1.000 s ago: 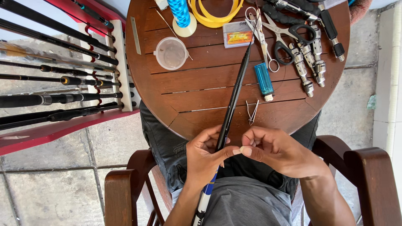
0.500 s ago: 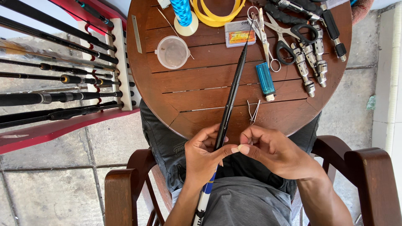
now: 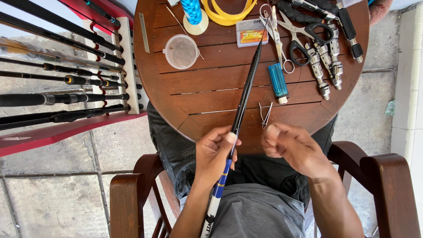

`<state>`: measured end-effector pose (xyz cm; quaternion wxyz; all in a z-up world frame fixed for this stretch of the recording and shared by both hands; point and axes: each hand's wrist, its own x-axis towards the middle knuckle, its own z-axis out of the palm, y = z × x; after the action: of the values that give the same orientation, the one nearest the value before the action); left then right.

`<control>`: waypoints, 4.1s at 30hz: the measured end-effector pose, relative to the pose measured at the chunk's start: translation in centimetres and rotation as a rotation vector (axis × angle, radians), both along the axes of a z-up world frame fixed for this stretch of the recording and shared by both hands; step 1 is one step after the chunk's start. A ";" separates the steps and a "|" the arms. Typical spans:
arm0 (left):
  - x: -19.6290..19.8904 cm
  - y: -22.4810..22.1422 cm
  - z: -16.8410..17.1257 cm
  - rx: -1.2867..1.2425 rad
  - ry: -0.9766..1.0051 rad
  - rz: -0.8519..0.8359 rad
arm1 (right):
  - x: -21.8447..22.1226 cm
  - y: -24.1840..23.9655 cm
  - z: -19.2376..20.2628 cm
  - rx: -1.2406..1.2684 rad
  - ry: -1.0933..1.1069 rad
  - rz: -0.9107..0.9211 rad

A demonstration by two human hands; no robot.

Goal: The person works on a fishing rod at a wooden table, using tweezers to adjust the tip and handling small metal pieces from a container. They also use a lighter and a small knife on the rod's handle area. The rod is placed on the table and later returned to a rack.

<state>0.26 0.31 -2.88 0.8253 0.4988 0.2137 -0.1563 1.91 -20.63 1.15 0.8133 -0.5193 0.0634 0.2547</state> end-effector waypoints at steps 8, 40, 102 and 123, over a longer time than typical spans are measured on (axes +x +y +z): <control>1.3 -0.9 2.6 -0.057 0.124 0.042 | -0.3 3.2 0.1 -0.361 -0.176 -0.117; 0.4 5.3 4.5 0.183 0.010 -0.548 | 6.9 -1.7 3.6 -0.892 -0.202 -0.009; 0.5 7.3 3.0 0.343 0.105 -0.401 | 14.7 -3.4 1.0 -1.357 -1.022 -0.209; 1.9 4.3 4.1 0.440 -0.024 -0.520 | 23.6 -17.3 -7.9 -1.555 -0.540 -0.461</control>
<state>2.21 4.57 1.26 0.6329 0.7046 0.0981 -0.3057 25.51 -37.97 -6.77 0.2445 -0.9468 0.1284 -0.1656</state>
